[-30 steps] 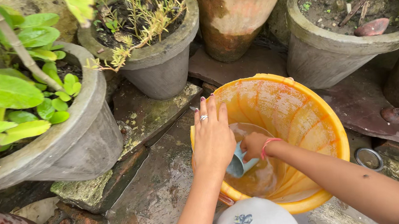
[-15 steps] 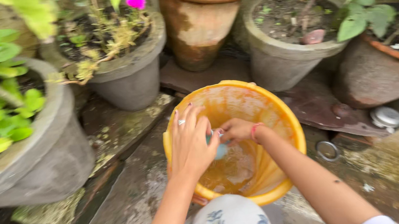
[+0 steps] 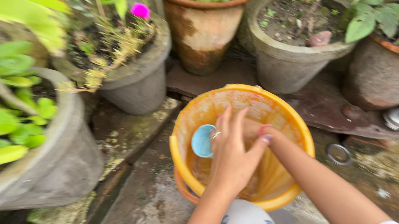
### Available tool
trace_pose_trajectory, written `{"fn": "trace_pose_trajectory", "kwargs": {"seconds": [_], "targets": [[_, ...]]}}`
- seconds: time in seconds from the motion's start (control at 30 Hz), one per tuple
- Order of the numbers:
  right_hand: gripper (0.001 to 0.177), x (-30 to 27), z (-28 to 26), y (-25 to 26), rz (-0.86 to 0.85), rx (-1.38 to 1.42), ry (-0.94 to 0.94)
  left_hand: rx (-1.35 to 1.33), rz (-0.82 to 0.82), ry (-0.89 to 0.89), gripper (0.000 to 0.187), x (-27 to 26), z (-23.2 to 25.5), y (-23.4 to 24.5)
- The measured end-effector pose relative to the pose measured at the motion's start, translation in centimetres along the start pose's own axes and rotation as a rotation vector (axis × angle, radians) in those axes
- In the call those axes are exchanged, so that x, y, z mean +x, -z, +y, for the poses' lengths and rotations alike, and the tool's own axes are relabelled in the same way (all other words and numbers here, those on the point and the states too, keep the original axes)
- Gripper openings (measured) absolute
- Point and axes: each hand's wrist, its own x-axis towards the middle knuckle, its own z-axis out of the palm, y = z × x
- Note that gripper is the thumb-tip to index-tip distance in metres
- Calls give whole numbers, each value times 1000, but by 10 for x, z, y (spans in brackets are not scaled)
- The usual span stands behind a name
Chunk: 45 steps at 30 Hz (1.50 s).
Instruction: The person waters potted plants by hand using a small cup to pour water from a bucket into the soil around the base of the plants.
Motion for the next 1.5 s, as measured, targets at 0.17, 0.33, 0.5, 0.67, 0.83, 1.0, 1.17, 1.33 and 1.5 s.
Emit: {"fn": "trace_pose_trajectory", "kwargs": {"seconds": [0.17, 0.33, 0.5, 0.67, 0.83, 1.0, 1.17, 1.33, 1.5], "targets": [[27, -22, -62, -18, -14, -125, -154, 188, 190, 193, 62, -19, -32, 56], [26, -54, -66, -22, 216, -97, -170, 326, 296, 204, 57, -35, -36, 117], [27, -96, -87, -27, 326, 89, -122, 250, 407, 306, 52, -52, -25, 154], [28, -139, -139, -49, 382, 110, 4, 272, 455, 302, 50, -81, -20, 189], [26, -177, -212, -106, 341, -1, 81, 392, 577, 171, 44, -129, -11, 244], [28, -208, -279, -205, 127, -3, 124, 477, 810, 65, 32, -189, 11, 309], [26, -220, -321, -316, -193, 32, 195, 486, 998, 80, 23, -249, 25, 362], [23, -230, -351, -402, -355, 99, 218, 526, 1110, 131, 19, -303, 26, 385], [24, -237, -363, -429, -321, 128, 279, 483, 1057, 214, 20, -314, 22, 389]]}}
